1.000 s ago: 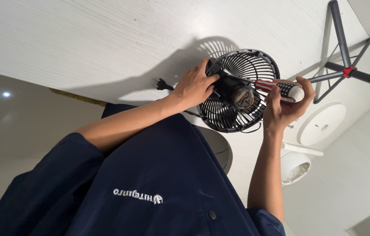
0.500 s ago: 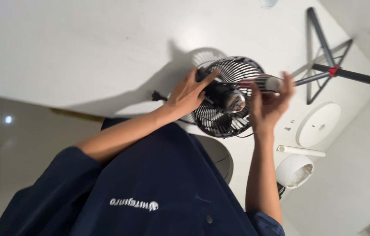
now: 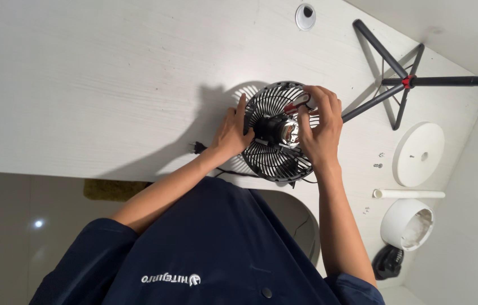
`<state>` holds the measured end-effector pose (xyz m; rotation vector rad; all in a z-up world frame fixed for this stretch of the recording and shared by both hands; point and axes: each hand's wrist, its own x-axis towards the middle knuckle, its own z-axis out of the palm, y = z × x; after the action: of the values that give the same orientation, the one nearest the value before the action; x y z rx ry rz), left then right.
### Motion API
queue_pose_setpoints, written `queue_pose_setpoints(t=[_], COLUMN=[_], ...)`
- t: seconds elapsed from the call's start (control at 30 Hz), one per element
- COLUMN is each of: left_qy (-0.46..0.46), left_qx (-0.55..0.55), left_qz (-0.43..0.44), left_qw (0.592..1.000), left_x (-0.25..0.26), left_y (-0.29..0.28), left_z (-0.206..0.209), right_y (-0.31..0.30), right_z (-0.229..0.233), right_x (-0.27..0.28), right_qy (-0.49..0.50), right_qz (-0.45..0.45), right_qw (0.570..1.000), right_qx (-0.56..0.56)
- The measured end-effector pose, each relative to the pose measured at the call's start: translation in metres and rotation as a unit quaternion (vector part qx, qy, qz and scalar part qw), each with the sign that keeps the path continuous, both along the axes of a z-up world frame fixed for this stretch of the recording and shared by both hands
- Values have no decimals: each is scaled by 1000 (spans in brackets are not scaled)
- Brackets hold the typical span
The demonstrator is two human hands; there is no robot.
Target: The person assembles a small electric fan on a white table. They use a screwdriver to tighten screws on the fan's motor housing and cage, handling screws and the fan components by hand.
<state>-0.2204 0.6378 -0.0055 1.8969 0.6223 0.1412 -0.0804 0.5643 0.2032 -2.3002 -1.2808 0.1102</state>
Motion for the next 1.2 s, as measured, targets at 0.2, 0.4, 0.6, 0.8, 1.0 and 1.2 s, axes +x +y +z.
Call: queue_pose_setpoints(t=[0.2, 0.4, 0.6, 0.8, 1.0, 1.2], left_qy=[11, 65, 31, 44, 35, -20], left_qx=[-40, -92, -113, -122, -148, -113], left_qz=[34, 32, 38, 28, 37, 38], left_qw=[999, 993, 992, 991, 988, 993], left_x=[1, -8, -15, -18, -24, -29], left_y=[-8, -2, 7, 12, 9, 10], left_z=[-22, -26, 4, 11, 15, 18], right_y=[3, -5, -15, -21, -20, -15], right_z=[-3, -4, -12, -12, 4, 4], right_x=[-5, -11, -19, -19, -22, -29], right_qy=[35, 47, 60, 27, 46, 0], right_qz=[-117, -57, -74, -116, -41, -47], right_qw=[992, 995, 990, 989, 995, 997], right_qx=[18, 72, 108, 89, 80, 62])
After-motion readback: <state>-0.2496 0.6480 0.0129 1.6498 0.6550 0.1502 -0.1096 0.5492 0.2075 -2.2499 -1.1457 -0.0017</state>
